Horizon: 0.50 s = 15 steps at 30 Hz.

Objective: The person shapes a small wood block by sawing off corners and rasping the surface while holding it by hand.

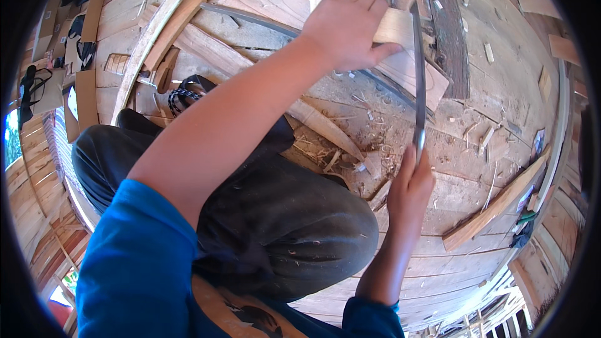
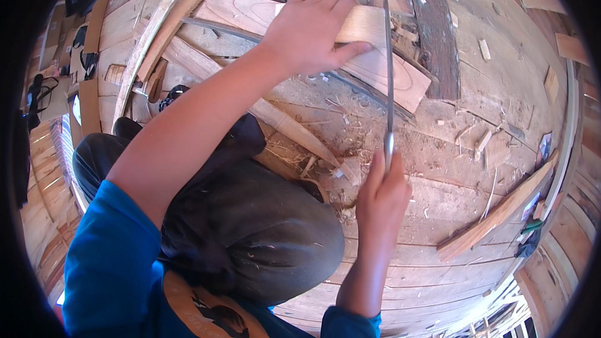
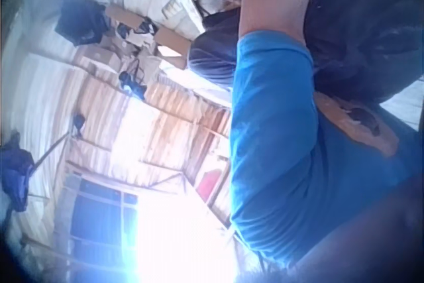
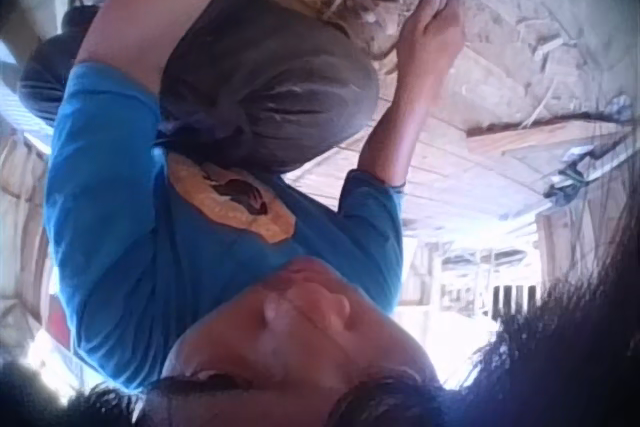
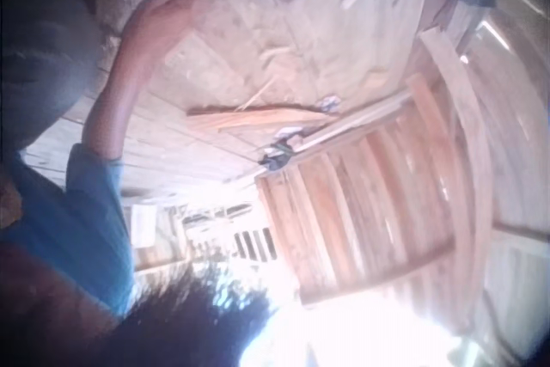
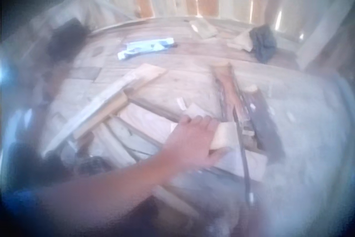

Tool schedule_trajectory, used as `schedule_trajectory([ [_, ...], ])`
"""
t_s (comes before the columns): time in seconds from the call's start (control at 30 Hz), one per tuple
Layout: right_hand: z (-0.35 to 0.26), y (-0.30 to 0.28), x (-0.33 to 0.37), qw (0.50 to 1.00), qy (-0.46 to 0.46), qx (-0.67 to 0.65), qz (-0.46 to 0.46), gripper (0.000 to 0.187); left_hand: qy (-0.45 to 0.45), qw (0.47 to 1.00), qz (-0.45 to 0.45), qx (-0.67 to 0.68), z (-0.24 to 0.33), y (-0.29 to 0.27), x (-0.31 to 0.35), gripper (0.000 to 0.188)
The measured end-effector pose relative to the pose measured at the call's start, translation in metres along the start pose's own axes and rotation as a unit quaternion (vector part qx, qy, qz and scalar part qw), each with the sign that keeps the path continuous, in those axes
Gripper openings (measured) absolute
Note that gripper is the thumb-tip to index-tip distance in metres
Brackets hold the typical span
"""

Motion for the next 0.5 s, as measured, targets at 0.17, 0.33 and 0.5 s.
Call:
schedule_trajectory([
  [0.17, 0.004, -0.004, 0.012, 0.999, 0.026, -0.006, -0.039, 0.033, 0.007, 0.999, 0.024, -0.023, -0.002, 0.004, 0.001, 0.060],
  [0.33, -0.004, 0.020, -0.039, 0.998, -0.065, -0.004, 0.014, 0.033, 0.001, 1.000, 0.007, -0.016, -0.002, 0.002, -0.004, 0.060],
  [0.5, -0.001, -0.005, 0.005, 0.999, 0.021, -0.004, -0.037, 0.033, 0.022, 1.000, 0.009, -0.015, -0.001, 0.002, 0.003, 0.058],
])
Point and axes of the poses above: each hand's wrist, its own x-axis away from the middle knuckle, its own y-axis out of the palm, z = x × y, the point moved 1 cm from there along -x, towards the middle knuckle, and after that the axes turned 3 degrees about z, right-handed, at the moved point
